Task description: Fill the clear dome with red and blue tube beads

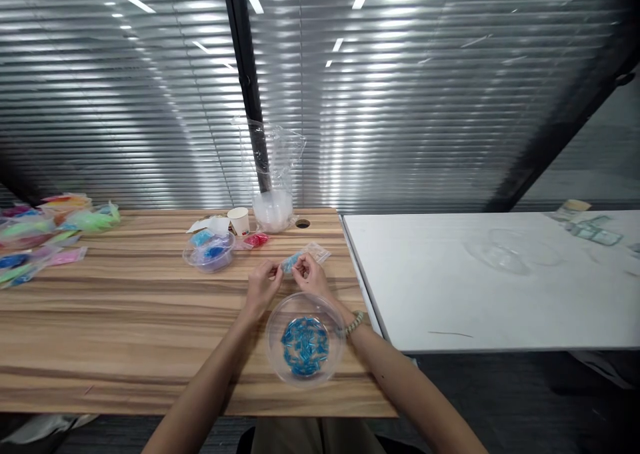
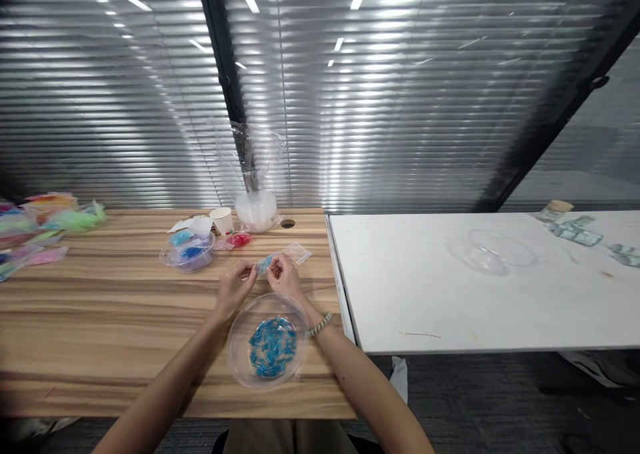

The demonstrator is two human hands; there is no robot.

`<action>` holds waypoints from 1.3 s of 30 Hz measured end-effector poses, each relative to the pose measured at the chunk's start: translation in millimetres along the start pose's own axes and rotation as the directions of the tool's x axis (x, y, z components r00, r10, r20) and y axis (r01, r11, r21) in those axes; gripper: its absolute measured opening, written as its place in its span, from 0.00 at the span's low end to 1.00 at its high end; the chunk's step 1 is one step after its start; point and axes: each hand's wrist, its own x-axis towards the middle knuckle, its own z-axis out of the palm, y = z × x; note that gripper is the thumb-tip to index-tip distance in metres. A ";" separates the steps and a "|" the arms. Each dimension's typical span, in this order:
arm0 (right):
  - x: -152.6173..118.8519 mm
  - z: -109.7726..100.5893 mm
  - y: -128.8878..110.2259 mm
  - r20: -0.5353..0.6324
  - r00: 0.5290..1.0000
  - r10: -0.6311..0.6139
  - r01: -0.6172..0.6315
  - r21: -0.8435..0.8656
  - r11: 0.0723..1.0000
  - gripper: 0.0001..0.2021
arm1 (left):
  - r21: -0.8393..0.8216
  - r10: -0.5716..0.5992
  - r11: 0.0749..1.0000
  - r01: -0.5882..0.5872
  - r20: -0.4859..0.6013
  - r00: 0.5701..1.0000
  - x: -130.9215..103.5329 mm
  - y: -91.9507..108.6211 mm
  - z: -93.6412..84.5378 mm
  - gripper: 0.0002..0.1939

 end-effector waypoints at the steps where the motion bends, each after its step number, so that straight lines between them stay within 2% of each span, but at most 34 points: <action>1: 0.7 -0.8 1.6 -0.001 1.000 -0.001 0.001 0.013 1.000 0.05 | -0.021 0.035 0.999 -0.034 0.034 0.999 0.6 -0.6 -1.1 0.11; 3: 2.5 -2.8 5.9 -0.004 1.000 0.006 -0.006 0.060 0.998 0.05 | -0.072 0.128 0.990 -0.119 0.138 0.982 1.9 -1.8 -3.9 0.11; 5: 4.1 -4.9 9.8 0.014 1.000 0.019 -0.021 0.131 0.991 0.05 | -0.121 0.196 0.978 -0.171 0.237 0.951 3.2 -3.5 -6.8 0.22; 7: 4.8 -6.3 11.7 0.061 0.998 0.033 -0.045 0.220 0.974 0.06 | -0.169 0.216 0.971 -0.170 0.314 0.925 4.3 -5.6 -9.1 0.33; 8: 4.7 -6.6 11.7 0.092 0.995 0.038 -0.062 0.267 0.962 0.06 | -0.192 0.212 0.969 -0.153 0.337 0.917 4.8 -6.6 -9.8 0.35; 12: 3.7 -7.0 6.6 0.163 0.983 0.088 -0.144 0.379 0.914 0.07 | -0.250 0.158 0.966 -0.063 0.382 0.911 7.1 -6.7 -12.1 0.31; 16: 6.9 -11.4 -5.8 0.170 0.969 0.180 -0.233 0.378 0.896 0.08 | -0.270 0.111 0.963 -0.006 0.378 0.919 11.2 -0.4 -15.7 0.32; 19: 11.3 -19.1 -23.4 0.204 0.961 0.187 -0.252 0.360 0.898 0.07 | -0.327 0.104 0.945 0.024 0.369 0.924 14.7 6.6 -20.0 0.31; 24: 8.5 -35.8 -68.4 0.263 0.956 0.132 -0.206 0.273 0.940 0.04 | -0.457 0.146 0.888 0.042 0.369 0.918 17.8 28.4 -35.7 0.33; 29: -16.3 -45.7 -103.6 0.247 0.964 0.101 -0.116 0.050 0.992 0.05 | -0.323 0.229 0.943 -0.086 0.438 0.869 8.7 57.0 -58.9 0.38; 32: -33.6 -47.7 -108.8 0.232 0.970 0.075 -0.053 -0.099 0.994 0.06 | -0.250 0.266 0.954 -0.163 0.459 0.848 -0.7 68.4 -67.9 0.34; 34: -42.3 -48.4 -107.2 0.236 0.970 0.058 -0.017 -0.172 0.985 0.07 | -0.201 0.269 0.961 -0.191 0.511 0.816 -5.8 73.8 -72.0 0.30; 39: -53.3 -52.0 -102.1 0.294 0.955 0.037 0.048 -0.279 0.959 0.08 | -0.084 0.265 0.959 -0.272 0.609 0.747 -12.3 80.4 -79.5 0.29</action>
